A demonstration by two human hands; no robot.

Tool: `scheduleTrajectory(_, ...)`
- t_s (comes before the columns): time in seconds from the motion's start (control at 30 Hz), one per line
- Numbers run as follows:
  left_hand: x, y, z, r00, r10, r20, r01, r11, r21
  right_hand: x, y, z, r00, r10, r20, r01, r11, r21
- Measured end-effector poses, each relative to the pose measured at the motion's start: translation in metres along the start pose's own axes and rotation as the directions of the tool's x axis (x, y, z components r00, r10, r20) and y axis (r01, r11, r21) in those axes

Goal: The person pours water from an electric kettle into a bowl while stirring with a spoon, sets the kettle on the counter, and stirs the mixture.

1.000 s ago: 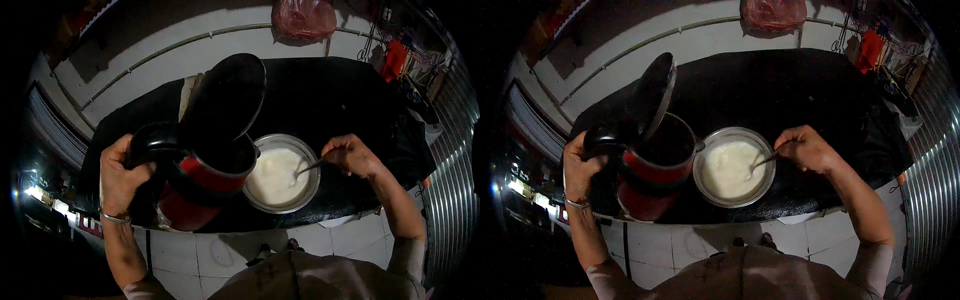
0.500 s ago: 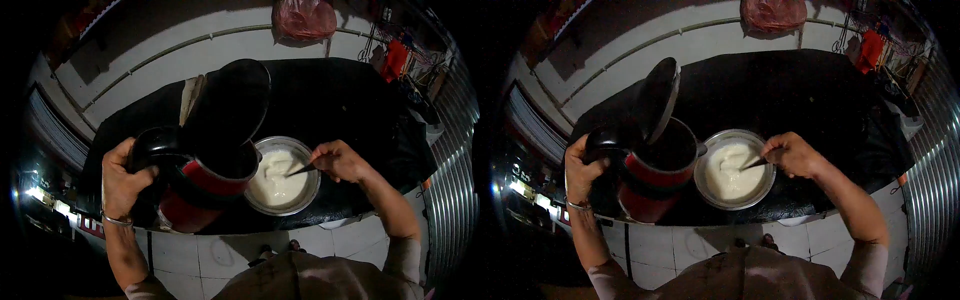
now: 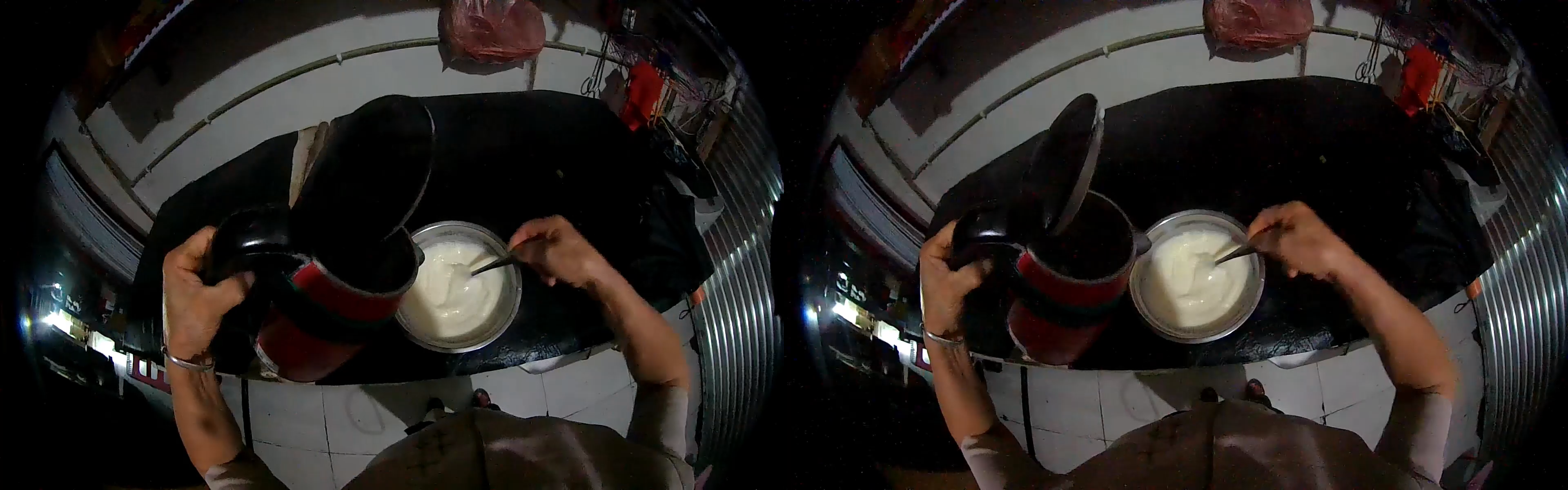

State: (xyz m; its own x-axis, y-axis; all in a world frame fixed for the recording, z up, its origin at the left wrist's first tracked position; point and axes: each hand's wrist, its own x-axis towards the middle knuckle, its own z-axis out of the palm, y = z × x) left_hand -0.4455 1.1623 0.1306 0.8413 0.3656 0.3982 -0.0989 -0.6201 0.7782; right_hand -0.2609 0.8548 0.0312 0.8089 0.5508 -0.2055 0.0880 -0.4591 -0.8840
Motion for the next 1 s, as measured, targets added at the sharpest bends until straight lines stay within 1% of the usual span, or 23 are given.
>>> scheduleTrajectory(0.03,0.0,-0.002,0.0,1.0,0.008,0.005,-0.008,1.0,0.003,0.0,0.003,0.005,0.997,-0.032,0.068,0.028,0.998,0.053)
scheduleTrajectory(0.07,-0.001,-0.006,-0.003,1.0,0.005,0.01,-0.005,1.0,0.03,-0.002,0.001,0.003,0.998,-0.034,0.058,0.03,0.998,0.064)
scheduleTrajectory(0.13,-0.001,-0.007,-0.002,0.999,0.013,0.041,-0.015,0.998,0.062,-0.008,-0.002,-0.006,0.994,0.05,0.101,-0.046,0.998,-0.045)
scheduleTrajectory(0.2,-0.003,-0.004,0.002,1.0,-0.014,-0.018,0.016,0.995,0.096,-0.004,0.006,-0.009,0.997,0.037,0.066,-0.036,0.999,-0.022)
scheduleTrajectory(0.27,-0.003,-0.006,0.001,1.0,-0.005,0.012,0.004,0.996,0.085,0.003,0.012,-0.007,1.0,-0.011,0.022,0.011,1.0,-0.014)
scheduleTrajectory(0.3,-0.004,-0.007,0.001,1.0,-0.014,0.01,0.013,0.995,0.102,0.003,0.012,0.002,0.997,-0.07,0.04,0.072,0.997,-0.034)
scheduleTrajectory(0.33,-0.004,-0.009,0.003,1.0,-0.023,0.005,0.022,0.992,0.121,0.003,0.014,0.006,0.99,-0.076,0.122,0.074,0.997,0.016)
scheduleTrajectory(0.4,-0.004,-0.013,0.005,1.0,0.015,0.01,-0.016,0.995,0.1,-0.004,0.015,0.0,0.98,-0.058,0.192,0.065,0.997,-0.028)
scheduleTrajectory(0.43,-0.004,-0.014,0.005,0.999,0.04,0.007,-0.041,0.996,0.074,-0.006,0.018,-0.006,0.98,-0.06,0.191,0.066,0.998,-0.025)
scheduleTrajectory(0.5,-0.003,-0.013,0.004,1.0,0.013,0.004,-0.013,0.997,0.075,-0.006,0.022,-0.019,0.994,-0.047,0.1,0.053,0.997,-0.054)
scheduleTrajectory(0.53,-0.004,-0.013,0.004,1.0,-0.01,0.001,0.01,0.997,0.074,-0.005,0.02,-0.015,0.994,-0.048,0.103,0.053,0.997,-0.055)
scheduleTrajectory(0.6,-0.005,-0.008,0.009,1.0,-0.004,-0.002,0.004,0.998,0.055,-0.001,0.012,-0.001,1.0,0.0,0.012,0.0,1.0,-0.007)
scheduleTrajectory(0.63,-0.005,-0.007,0.011,1.0,0.003,-0.004,-0.003,0.999,0.035,0.005,0.021,0.007,0.994,-0.078,0.076,0.078,0.997,-0.002)
scheduleTrajectory(0.67,-0.004,-0.008,0.009,1.0,0.007,-0.008,-0.006,0.999,0.036,0.003,0.02,0.012,0.989,-0.094,0.115,0.095,0.995,0.002)
scheduleTrajectory(0.73,-0.002,-0.01,0.003,0.996,0.062,0.062,-0.066,0.995,0.07,-0.009,0.01,0.001,0.991,-0.028,0.132,0.035,0.998,-0.054)
scheduleTrajectory(0.8,-0.002,-0.009,0.004,0.998,0.032,0.054,-0.035,0.998,0.059,-0.009,0.018,-0.016,0.998,-0.031,0.06,0.036,0.996,-0.077)
scheduleTrajectory(0.83,-0.002,-0.008,0.005,0.999,0.009,0.048,-0.011,0.999,0.048,-0.005,0.021,-0.019,1.0,0.005,0.03,-0.004,0.999,-0.044)
scheduleTrajectory(0.87,-0.002,-0.007,0.006,0.999,0.009,0.046,-0.011,0.999,0.046,-0.003,0.02,-0.014,1.0,0.004,0.03,-0.003,0.999,-0.047)
scheduleTrajectory(0.93,-0.002,-0.005,0.006,0.998,-0.008,0.058,0.004,0.998,0.071,0.0,0.014,0.002,1.0,-0.018,0.003,0.018,1.0,0.015)
scheduleTrajectory(0.97,-0.001,-0.004,0.007,0.998,-0.006,0.055,0.002,0.997,0.071,0.001,0.014,0.008,0.997,-0.061,0.049,0.06,0.998,0.013)
scheduleTrajectory(1.0,-0.001,-0.005,0.007,0.998,0.0,0.061,-0.005,0.998,0.069,-0.002,0.011,0.005,0.997,-0.064,0.051,0.063,0.998,0.013)
